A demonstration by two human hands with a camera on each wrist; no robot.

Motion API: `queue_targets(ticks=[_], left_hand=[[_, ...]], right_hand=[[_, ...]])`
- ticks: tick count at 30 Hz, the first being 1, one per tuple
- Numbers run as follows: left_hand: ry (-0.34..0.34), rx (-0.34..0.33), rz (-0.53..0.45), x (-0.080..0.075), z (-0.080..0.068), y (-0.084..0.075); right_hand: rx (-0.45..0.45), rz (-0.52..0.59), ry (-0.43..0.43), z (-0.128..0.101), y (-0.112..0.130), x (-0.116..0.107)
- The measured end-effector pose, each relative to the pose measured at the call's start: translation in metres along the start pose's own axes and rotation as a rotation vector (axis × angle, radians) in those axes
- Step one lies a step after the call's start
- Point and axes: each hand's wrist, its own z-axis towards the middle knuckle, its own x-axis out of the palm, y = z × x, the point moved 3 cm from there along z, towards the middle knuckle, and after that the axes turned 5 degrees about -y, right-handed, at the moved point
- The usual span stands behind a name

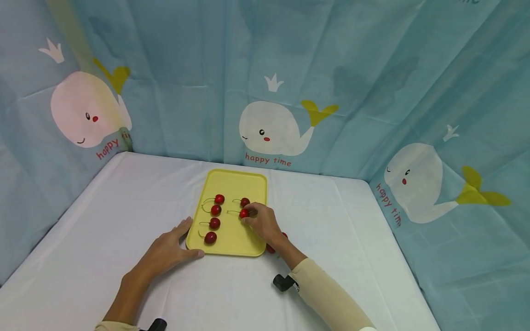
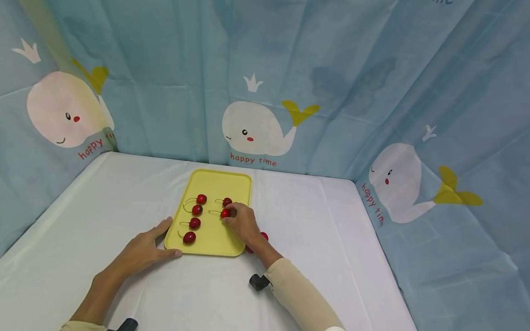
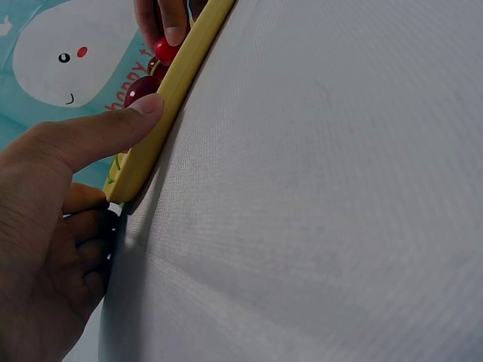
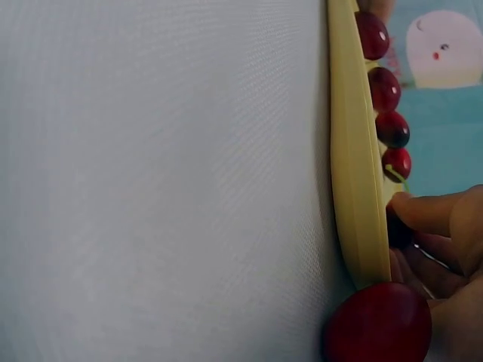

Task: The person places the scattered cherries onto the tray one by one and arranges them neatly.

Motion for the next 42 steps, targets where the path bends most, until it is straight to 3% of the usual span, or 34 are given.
queue_targets(ticks=[42], left_hand=[[-0.004,-0.008,-0.003,0.0004,-0.0014,0.0006]], right_hand=[[-0.028,-0.018,-0.002,-0.0068,-0.0006,-0.0063]])
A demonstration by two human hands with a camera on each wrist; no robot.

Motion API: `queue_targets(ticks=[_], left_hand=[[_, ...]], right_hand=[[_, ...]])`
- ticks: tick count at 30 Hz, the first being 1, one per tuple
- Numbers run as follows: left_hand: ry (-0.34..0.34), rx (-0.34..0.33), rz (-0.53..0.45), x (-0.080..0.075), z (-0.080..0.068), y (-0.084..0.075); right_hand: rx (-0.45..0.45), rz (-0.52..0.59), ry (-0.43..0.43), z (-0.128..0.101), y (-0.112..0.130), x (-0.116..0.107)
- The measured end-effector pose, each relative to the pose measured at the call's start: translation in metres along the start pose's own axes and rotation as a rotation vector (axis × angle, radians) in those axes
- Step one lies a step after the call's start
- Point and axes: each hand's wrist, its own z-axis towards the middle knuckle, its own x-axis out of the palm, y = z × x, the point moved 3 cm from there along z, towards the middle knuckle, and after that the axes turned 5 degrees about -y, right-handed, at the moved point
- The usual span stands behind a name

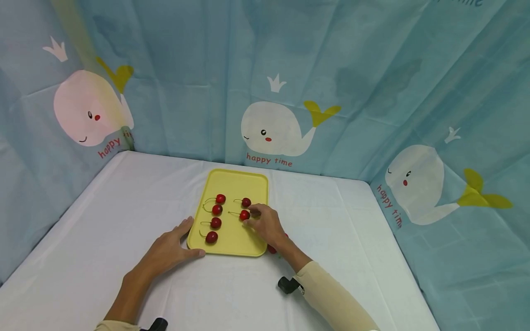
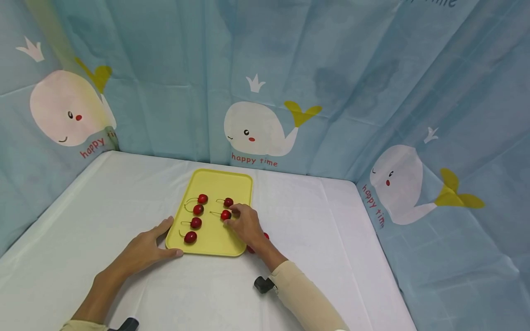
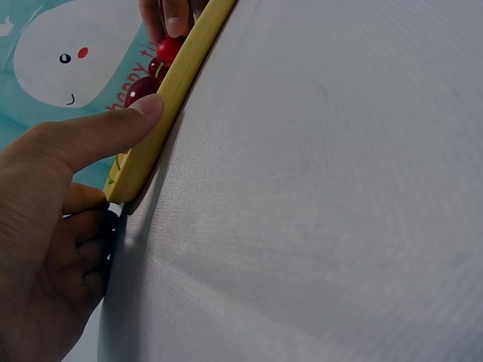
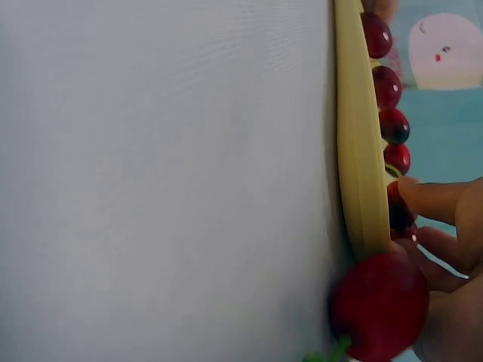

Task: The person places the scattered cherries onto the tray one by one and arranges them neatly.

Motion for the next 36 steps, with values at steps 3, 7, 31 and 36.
queue_targets(ticks=[3,7,31,36], left_hand=[[0.005,-0.003,0.006,0.000,0.000,0.000],[0.016,-0.012,0.012,0.000,0.001,0.000],[0.023,-0.022,0.015,0.002,0.002,0.002],[0.022,-0.013,0.020,0.002,0.003,0.002]], right_hand=[[-0.017,0.014,0.003,-0.002,-0.003,-0.005],[-0.023,0.059,0.007,-0.007,-0.006,-0.011],[-0.011,0.192,-0.021,-0.034,-0.027,-0.057],[0.013,0.210,-0.033,-0.039,-0.035,-0.064]])
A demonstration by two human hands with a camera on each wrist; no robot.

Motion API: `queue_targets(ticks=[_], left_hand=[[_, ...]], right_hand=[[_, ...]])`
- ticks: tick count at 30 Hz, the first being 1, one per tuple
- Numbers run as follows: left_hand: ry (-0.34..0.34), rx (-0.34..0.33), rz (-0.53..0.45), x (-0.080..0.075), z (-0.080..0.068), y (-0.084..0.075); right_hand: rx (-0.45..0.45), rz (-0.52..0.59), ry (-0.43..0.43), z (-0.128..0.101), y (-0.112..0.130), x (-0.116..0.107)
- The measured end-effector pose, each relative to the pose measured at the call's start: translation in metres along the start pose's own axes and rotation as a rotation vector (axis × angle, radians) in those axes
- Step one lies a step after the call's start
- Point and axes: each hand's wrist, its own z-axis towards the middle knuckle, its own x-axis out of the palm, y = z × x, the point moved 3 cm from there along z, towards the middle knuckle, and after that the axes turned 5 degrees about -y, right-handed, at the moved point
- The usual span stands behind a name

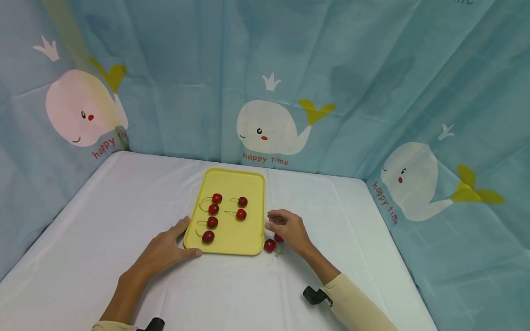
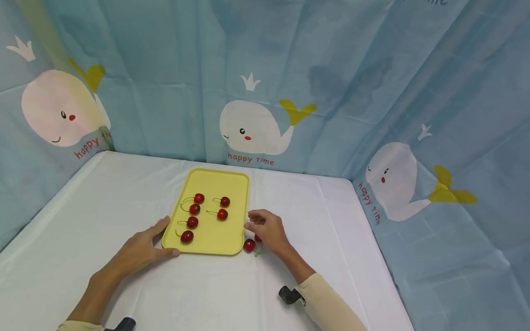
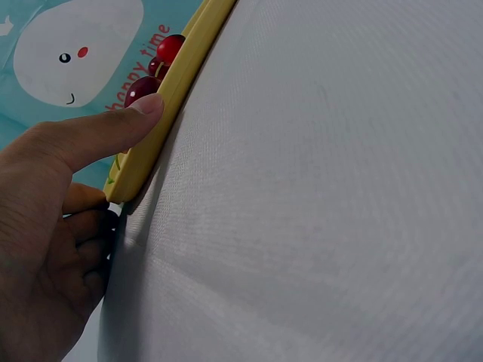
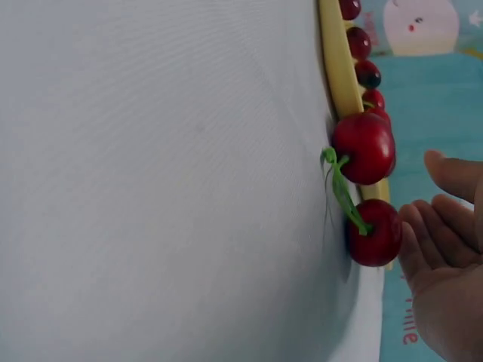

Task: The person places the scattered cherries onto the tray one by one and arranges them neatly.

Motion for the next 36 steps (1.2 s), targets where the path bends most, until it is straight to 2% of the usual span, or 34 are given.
queue_targets(ticks=[17,30,36], left_hand=[[0.019,-0.014,0.007,-0.001,0.000,-0.001],[0.000,0.008,0.001,0.000,0.000,0.000],[0.008,-0.006,0.006,-0.001,0.000,0.000]], right_hand=[[0.069,-0.029,0.040,-0.016,-0.022,-0.017],[0.108,-0.074,0.069,-0.028,-0.028,-0.029],[0.105,-0.083,0.071,-0.035,-0.029,-0.036]])
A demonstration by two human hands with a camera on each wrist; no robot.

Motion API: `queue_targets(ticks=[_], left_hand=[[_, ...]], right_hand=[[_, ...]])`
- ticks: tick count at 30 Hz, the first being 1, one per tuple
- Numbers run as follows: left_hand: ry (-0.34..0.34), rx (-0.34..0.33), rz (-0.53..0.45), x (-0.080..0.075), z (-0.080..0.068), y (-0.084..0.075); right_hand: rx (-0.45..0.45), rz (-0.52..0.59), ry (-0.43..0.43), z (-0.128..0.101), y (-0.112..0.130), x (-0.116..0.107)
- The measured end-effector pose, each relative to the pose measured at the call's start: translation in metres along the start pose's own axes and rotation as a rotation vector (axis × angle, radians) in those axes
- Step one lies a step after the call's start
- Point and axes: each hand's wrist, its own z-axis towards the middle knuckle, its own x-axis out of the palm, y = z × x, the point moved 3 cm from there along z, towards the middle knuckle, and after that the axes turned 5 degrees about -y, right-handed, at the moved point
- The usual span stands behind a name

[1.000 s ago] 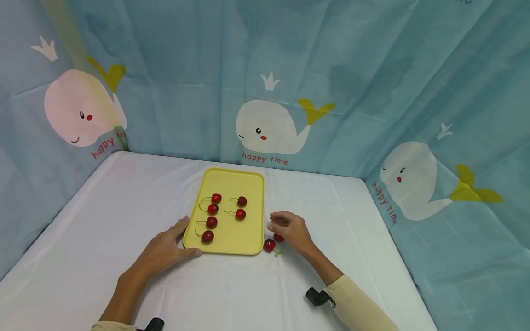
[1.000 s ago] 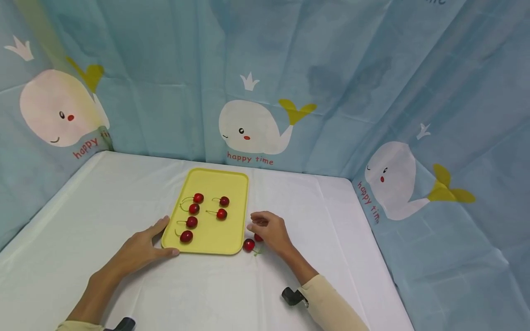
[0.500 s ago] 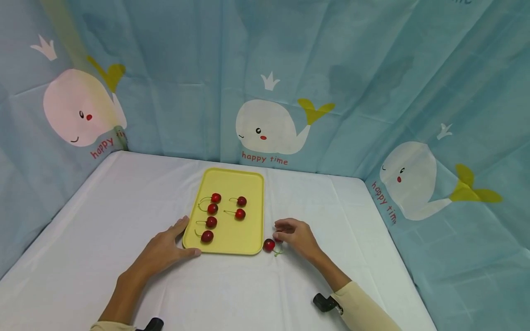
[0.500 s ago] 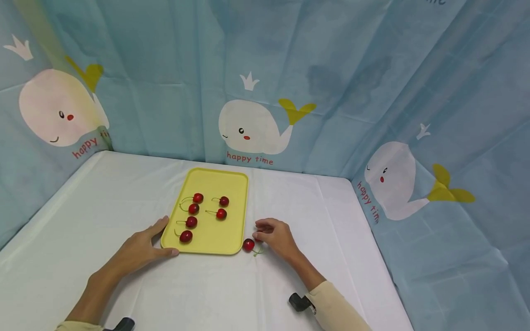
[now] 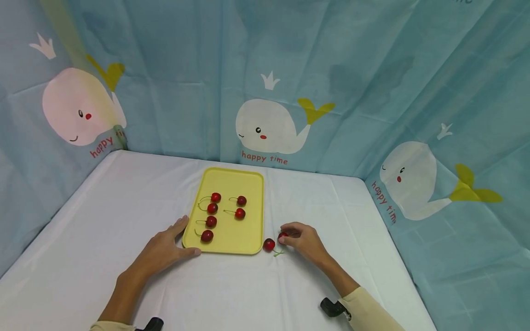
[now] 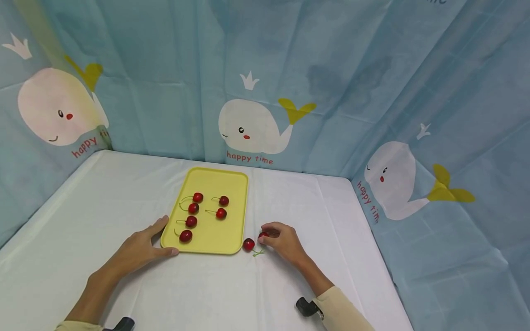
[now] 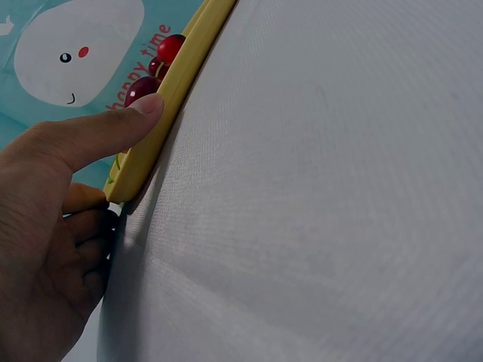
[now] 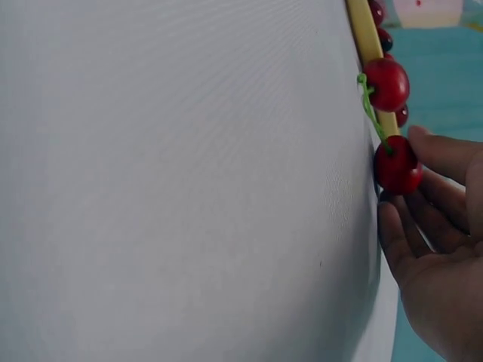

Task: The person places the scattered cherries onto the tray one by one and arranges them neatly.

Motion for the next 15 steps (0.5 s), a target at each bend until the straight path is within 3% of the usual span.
queue_targets(ticks=[7,15], left_hand=[[-0.006,0.004,-0.006,-0.001,-0.001,-0.001],[-0.009,0.012,-0.006,0.000,-0.002,-0.001]], right_hand=[[-0.002,-0.061,-0.001,-0.005,-0.003,-0.008],[-0.006,-0.105,0.058,-0.010,-0.004,-0.017]])
